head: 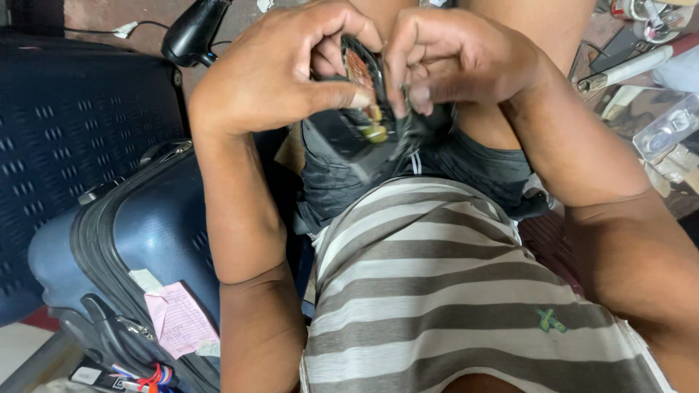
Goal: The person is repairing a black high-heeled shoe by hand. They repeatedly peel away old adhesive and debris from the heel and sole, then press the parts together to reattach them.
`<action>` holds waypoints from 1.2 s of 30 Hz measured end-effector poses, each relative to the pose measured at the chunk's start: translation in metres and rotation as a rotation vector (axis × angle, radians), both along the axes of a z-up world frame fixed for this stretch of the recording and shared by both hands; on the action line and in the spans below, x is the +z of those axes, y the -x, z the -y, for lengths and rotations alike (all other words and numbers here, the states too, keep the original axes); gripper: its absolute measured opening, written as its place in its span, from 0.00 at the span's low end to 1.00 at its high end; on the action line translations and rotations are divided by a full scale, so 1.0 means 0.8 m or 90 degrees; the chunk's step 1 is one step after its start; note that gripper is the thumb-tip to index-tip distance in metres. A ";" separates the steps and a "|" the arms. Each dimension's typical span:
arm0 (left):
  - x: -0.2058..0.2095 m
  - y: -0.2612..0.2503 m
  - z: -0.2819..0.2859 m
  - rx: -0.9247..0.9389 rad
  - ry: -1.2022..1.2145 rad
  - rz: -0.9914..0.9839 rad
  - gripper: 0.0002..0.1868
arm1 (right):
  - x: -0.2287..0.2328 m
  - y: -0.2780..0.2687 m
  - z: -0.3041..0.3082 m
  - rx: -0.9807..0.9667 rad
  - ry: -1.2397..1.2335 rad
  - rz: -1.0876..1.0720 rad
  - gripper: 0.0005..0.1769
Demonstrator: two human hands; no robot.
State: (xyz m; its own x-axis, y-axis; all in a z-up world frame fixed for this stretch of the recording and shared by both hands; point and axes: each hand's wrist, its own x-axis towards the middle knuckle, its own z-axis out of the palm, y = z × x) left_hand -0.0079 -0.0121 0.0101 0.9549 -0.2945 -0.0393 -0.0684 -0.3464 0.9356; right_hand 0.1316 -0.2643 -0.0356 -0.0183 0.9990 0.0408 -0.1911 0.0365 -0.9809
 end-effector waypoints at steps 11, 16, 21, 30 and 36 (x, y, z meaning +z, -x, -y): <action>-0.027 -0.002 -0.001 0.056 0.085 -0.066 0.08 | -0.021 -0.011 -0.015 -0.108 -0.013 -0.176 0.11; -0.050 -0.003 0.013 0.162 0.209 -0.074 0.04 | -0.036 -0.012 -0.012 -0.223 0.029 -0.114 0.14; -0.059 0.009 0.021 0.241 0.329 -0.132 0.04 | -0.013 0.011 0.019 -0.361 0.143 0.186 0.15; -0.070 0.039 0.030 0.368 0.360 -0.125 0.06 | -0.022 0.112 0.039 -0.520 0.164 0.525 0.19; -0.072 0.060 0.052 0.460 0.438 -0.105 0.06 | -0.027 0.087 0.041 -0.443 0.140 0.515 0.10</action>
State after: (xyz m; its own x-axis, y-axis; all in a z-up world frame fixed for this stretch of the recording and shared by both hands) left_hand -0.0556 -0.0540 -0.0473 0.9113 0.3437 -0.2268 0.0933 0.3641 0.9267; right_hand 0.0622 -0.2969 -0.0572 0.6136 0.7845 0.0903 0.5089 -0.3054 -0.8049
